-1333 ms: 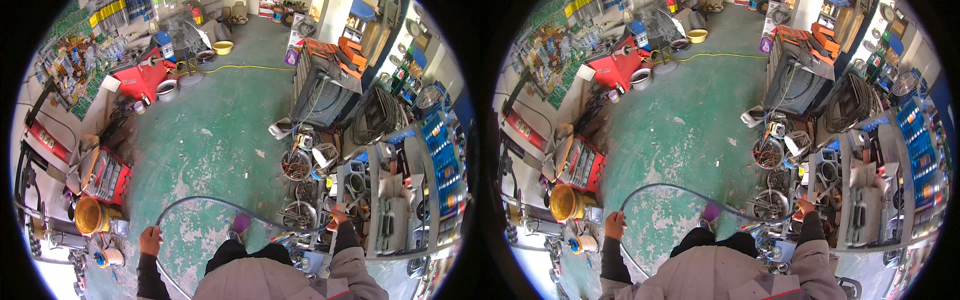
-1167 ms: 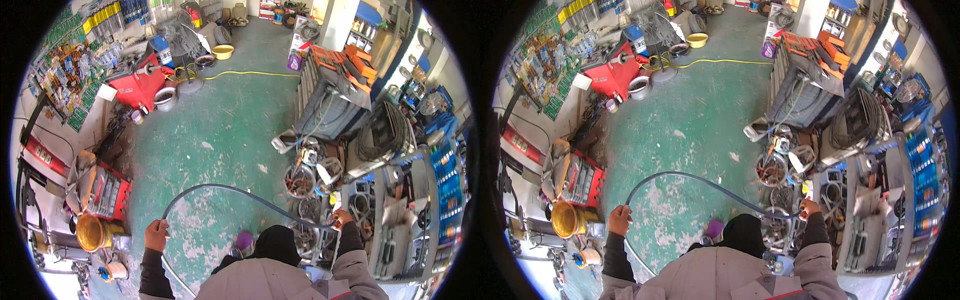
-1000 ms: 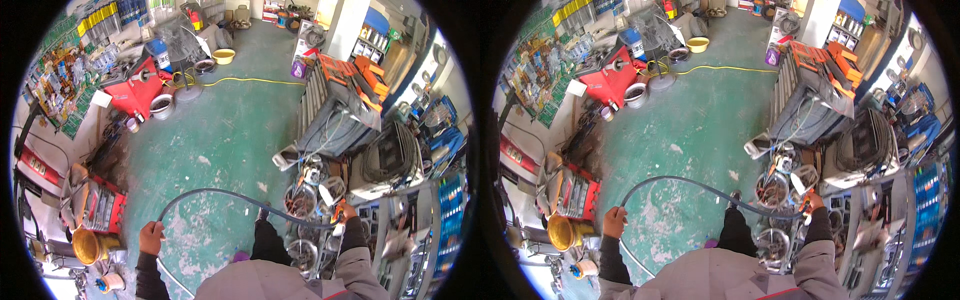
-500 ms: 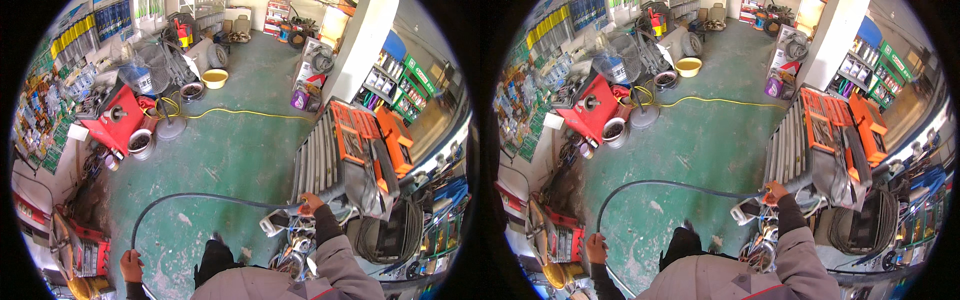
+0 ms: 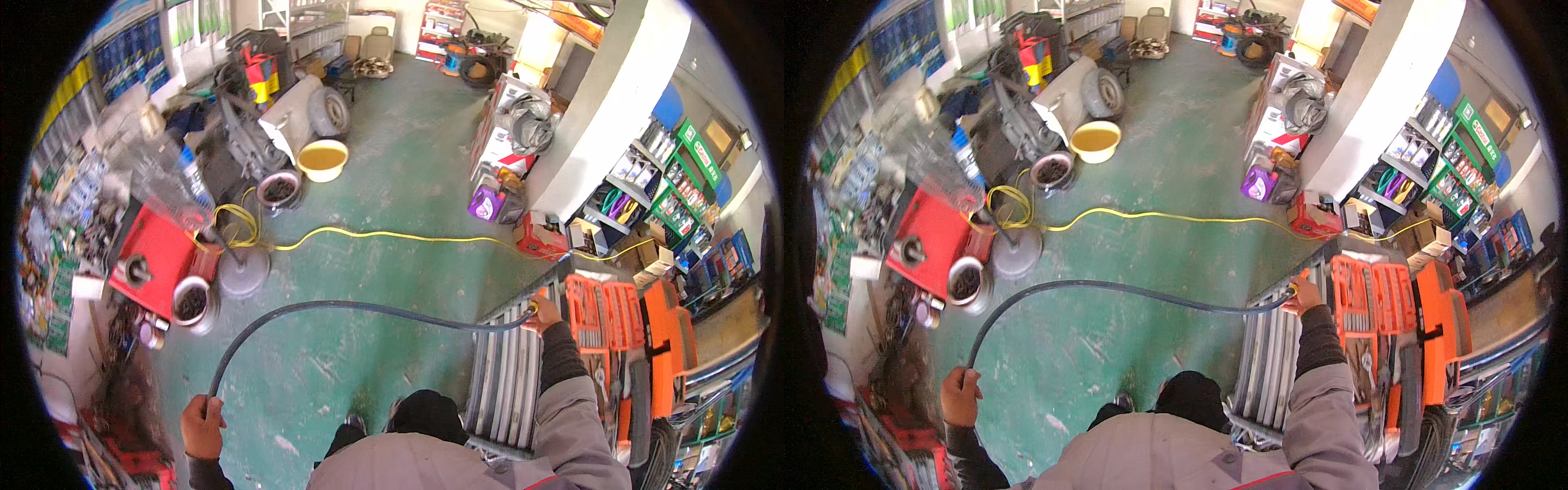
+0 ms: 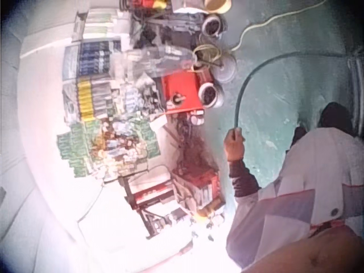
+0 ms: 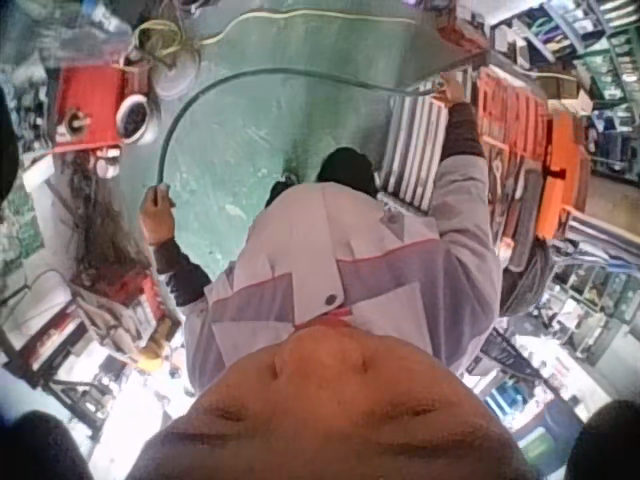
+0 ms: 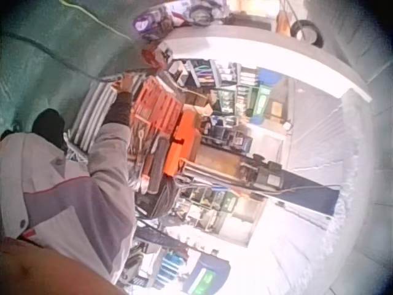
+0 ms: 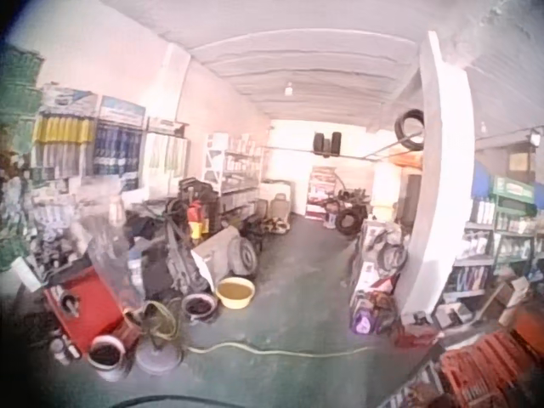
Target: The person uses a handheld air nozzle connected to a hose to blow dust and debris from various surfaces in a workshop, including the floor, tool chests, and equipment. The person moves around the space, directing the air stream at different areas to dislodge accumulated dust.
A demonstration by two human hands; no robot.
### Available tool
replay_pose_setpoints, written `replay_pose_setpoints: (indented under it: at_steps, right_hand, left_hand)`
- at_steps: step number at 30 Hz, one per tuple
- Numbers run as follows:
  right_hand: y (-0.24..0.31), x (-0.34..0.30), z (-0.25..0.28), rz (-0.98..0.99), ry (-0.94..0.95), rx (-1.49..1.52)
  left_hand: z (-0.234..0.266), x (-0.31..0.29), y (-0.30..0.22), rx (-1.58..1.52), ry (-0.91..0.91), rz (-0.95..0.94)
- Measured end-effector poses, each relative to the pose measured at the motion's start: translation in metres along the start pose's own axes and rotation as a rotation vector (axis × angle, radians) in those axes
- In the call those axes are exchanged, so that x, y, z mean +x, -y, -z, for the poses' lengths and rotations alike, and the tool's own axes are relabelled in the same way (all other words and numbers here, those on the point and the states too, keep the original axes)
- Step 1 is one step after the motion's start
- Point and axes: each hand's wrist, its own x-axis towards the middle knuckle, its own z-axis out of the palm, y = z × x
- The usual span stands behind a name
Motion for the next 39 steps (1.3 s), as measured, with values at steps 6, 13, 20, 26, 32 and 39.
replay_pose_setpoints:
  at_steps: [6,13,20,26,32,39]
  right_hand:
    - [0.141,0.192,-0.003,0.041,0.184,0.192]
    - [0.302,0.39,-0.019,0.02,0.173,0.105]
    - [0.48,0.545,-0.089,0.408,0.186,0.244]
    - [0.653,0.62,-0.201,0.61,0.268,0.146]
    - [0.759,0.711,-0.277,0.464,0.301,0.11]
    - [0.865,0.886,-0.34,0.388,0.208,-0.05]
  left_hand:
    - [-0.104,0.117,-0.12,-0.031,0.047,-0.02]
    - [-0.237,0.234,-0.272,0.169,-0.038,0.085]
    - [-0.31,0.316,-0.383,0.157,-0.062,0.054]
    - [-0.389,0.412,-0.459,0.295,0.036,0.065]
    - [-0.44,0.469,-0.519,0.225,0.08,0.287]
    - [-0.469,0.507,-0.613,0.331,-0.001,0.223]
